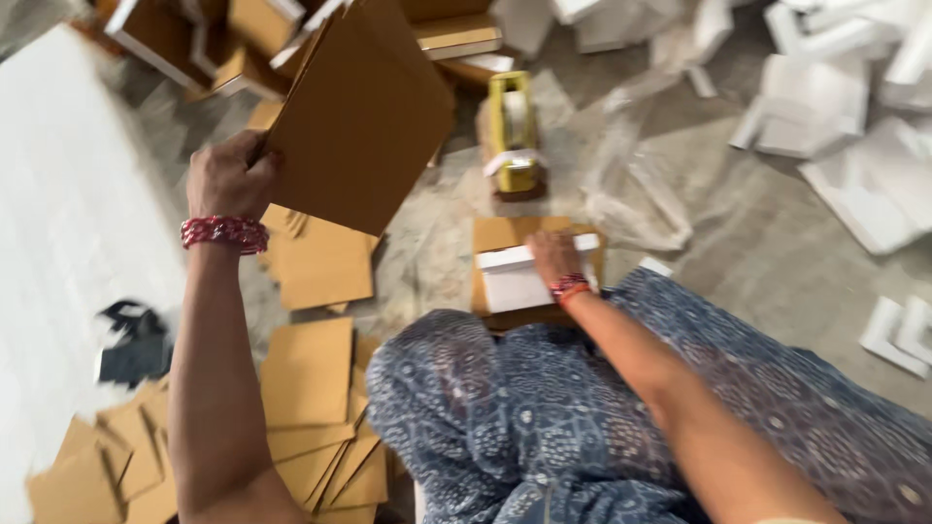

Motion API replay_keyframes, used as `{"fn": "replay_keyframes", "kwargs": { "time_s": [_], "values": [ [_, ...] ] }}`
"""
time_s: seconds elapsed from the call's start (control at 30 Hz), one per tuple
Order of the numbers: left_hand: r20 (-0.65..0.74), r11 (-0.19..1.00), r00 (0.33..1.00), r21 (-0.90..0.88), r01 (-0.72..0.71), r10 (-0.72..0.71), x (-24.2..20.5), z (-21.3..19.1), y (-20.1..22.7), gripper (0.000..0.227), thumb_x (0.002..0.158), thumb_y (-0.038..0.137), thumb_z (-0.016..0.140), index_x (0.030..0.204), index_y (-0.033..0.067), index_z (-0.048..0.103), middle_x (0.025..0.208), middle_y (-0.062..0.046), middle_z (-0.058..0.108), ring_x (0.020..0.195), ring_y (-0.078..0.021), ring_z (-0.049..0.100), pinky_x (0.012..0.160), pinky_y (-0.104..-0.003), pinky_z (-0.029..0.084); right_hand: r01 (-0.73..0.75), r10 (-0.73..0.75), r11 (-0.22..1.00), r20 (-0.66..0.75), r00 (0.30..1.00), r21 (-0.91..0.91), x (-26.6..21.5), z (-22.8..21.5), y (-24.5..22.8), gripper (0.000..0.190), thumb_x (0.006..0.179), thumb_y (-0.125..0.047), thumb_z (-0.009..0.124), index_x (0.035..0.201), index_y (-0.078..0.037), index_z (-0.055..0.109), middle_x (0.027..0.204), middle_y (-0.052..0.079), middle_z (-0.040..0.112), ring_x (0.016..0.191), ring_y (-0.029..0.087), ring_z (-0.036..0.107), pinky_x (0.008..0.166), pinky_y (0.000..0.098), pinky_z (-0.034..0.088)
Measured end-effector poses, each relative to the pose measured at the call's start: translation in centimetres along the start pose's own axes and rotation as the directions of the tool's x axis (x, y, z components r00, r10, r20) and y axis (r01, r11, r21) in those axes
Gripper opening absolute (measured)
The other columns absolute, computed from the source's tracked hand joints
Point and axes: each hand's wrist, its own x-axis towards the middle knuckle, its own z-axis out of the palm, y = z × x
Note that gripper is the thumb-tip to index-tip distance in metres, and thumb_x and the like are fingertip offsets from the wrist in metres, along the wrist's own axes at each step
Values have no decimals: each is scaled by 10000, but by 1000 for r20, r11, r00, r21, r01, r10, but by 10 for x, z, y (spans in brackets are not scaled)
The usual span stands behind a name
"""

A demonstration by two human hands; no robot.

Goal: The person sits on the floor and assembles small cardboard boxes by inserting white foam inserts into the box flaps and securing them with a tape dispenser. The person repeatedly picks up flat cardboard pieces, inserts the foam, and tapes the edges to form the box structure.

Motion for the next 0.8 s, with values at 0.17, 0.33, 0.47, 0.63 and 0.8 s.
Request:
{"fn": "replay_keyframes", "kwargs": {
  "time_s": [0.17,0.33,0.47,0.63,0.8],
  "values": [
    [135,916,979,-391,-88,151,16,72,112,268,931,125,703,1184,48,740,967,-113,773,861,-126,722,761,-300,566,27,-19,999,-257,966,27,0,26,-6,109,929,-172,544,934,-153,651,872,80,625,833,290,644,870,507,480],
    [279,766,901,-637,-85,332,10,196,205,261,935,139,681,1162,24,737,949,-65,777,830,-99,725,733,-267,598,-71,72,997,-41,997,23,3,30,-18,131,922,-141,551,983,-152,667,926,78,639,957,300,649,914,509,478],
    [583,803,764,-577,150,277,-21,340,270,251,964,213,692,1137,42,751,882,-102,776,739,-126,706,681,-300,577,-7,102,974,-409,907,228,13,15,-20,297,929,-140,522,1199,-97,638,1173,99,635,1138,267,624,1020,471,466],
    [797,733,589,-479,482,134,-69,425,272,481,935,253,664,1376,103,544,1129,-42,736,829,-154,708,668,-339,607,155,-85,969,332,939,-191,9,-25,-32,343,832,-322,590,1065,-73,631,1060,129,607,1035,280,595,915,439,462],
    [559,590,772,-746,309,303,-82,347,235,276,1032,220,592,1210,32,688,1086,-69,781,977,-144,743,815,-270,591,98,-62,986,246,967,-136,2,-23,-36,238,876,-261,569,1048,-118,649,1023,92,617,1025,266,607,976,471,440]
  ]
}}
